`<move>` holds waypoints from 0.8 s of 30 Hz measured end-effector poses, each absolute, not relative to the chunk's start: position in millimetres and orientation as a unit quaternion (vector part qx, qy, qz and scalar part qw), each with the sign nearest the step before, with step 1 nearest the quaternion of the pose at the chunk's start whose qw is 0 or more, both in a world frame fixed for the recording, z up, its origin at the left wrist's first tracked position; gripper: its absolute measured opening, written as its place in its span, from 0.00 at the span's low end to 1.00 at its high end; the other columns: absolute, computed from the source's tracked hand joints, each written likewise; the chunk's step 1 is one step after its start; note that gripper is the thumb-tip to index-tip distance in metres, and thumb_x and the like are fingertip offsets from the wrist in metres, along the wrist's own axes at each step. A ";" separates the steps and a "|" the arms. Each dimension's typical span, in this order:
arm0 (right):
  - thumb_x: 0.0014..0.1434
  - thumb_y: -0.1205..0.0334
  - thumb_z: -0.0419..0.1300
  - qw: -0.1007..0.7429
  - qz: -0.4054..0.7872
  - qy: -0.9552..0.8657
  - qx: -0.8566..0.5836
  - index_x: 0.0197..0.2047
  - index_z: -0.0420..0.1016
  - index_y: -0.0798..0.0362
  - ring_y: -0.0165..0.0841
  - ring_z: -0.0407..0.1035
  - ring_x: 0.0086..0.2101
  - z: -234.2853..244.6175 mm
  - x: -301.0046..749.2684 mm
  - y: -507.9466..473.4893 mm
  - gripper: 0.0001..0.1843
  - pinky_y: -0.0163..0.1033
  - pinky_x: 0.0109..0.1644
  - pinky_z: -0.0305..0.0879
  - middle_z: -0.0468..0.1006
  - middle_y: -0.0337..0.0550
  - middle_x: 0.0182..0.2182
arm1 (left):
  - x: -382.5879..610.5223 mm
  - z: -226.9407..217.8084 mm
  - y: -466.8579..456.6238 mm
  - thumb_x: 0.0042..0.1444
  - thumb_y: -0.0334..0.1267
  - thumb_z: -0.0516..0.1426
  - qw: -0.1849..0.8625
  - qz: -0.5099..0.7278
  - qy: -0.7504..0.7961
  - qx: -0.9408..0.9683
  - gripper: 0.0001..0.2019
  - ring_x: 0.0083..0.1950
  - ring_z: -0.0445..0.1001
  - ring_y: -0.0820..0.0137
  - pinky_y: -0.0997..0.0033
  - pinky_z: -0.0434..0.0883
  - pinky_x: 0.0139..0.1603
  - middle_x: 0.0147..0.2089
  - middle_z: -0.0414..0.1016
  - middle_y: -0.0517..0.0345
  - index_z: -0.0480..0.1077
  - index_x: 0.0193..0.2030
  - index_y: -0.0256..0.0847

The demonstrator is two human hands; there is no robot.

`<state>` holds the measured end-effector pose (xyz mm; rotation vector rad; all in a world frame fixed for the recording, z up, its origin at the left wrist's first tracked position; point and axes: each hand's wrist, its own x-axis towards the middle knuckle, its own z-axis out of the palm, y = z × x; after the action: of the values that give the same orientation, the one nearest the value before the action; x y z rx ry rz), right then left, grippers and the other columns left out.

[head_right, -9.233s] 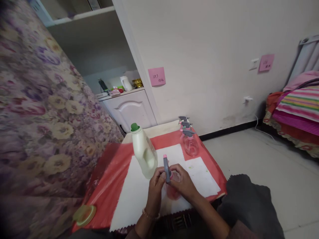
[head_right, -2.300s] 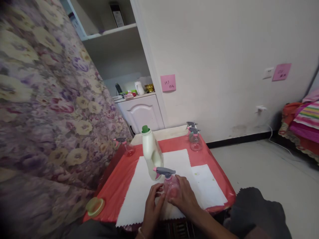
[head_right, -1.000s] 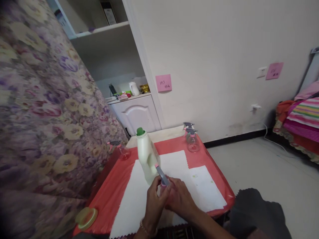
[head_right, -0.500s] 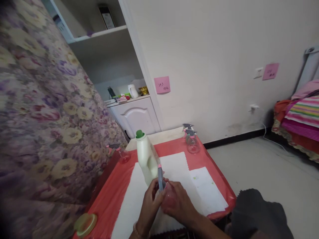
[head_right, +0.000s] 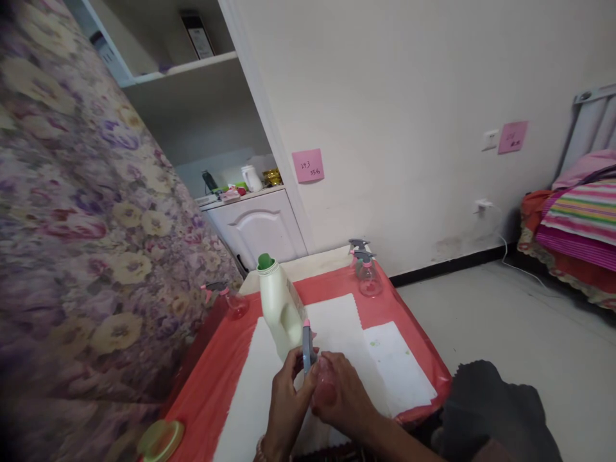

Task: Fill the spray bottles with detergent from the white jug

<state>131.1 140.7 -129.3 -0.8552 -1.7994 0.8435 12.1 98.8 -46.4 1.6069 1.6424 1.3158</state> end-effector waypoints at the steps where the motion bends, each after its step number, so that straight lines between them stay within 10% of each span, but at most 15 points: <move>1: 0.47 0.63 0.65 0.472 0.342 -0.736 -0.345 0.57 0.64 0.49 0.44 0.71 0.48 -130.1 130.8 140.7 0.32 0.51 0.54 0.69 0.74 0.48 0.48 | 11.5 -46.1 98.9 0.57 0.42 0.58 0.246 0.481 0.600 0.590 0.13 0.48 0.78 0.60 0.61 0.74 0.54 0.47 0.81 0.51 0.71 0.48 0.41; 14: 0.38 0.67 0.66 0.452 0.395 -0.715 -0.359 0.56 0.64 0.53 0.48 0.67 0.52 -131.3 135.7 143.9 0.39 0.54 0.60 0.65 0.71 0.52 0.50 | -13.6 -29.0 105.3 0.63 0.43 0.54 0.315 0.446 0.524 0.654 0.18 0.54 0.74 0.60 0.61 0.70 0.58 0.58 0.75 0.48 0.72 0.57 0.43; 24: 0.50 0.61 0.63 0.470 0.462 -0.697 -0.283 0.58 0.68 0.49 0.45 0.70 0.51 -125.6 144.0 143.9 0.30 0.50 0.53 0.69 0.74 0.48 0.50 | -28.3 -37.2 108.1 0.61 0.45 0.56 0.351 0.481 0.525 0.608 0.13 0.44 0.75 0.63 0.69 0.69 0.47 0.42 0.80 0.56 0.76 0.45 0.40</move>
<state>144.0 143.9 -125.6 -0.6931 -1.7077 1.1316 -28.3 108.1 -37.2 1.5742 1.3584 1.2447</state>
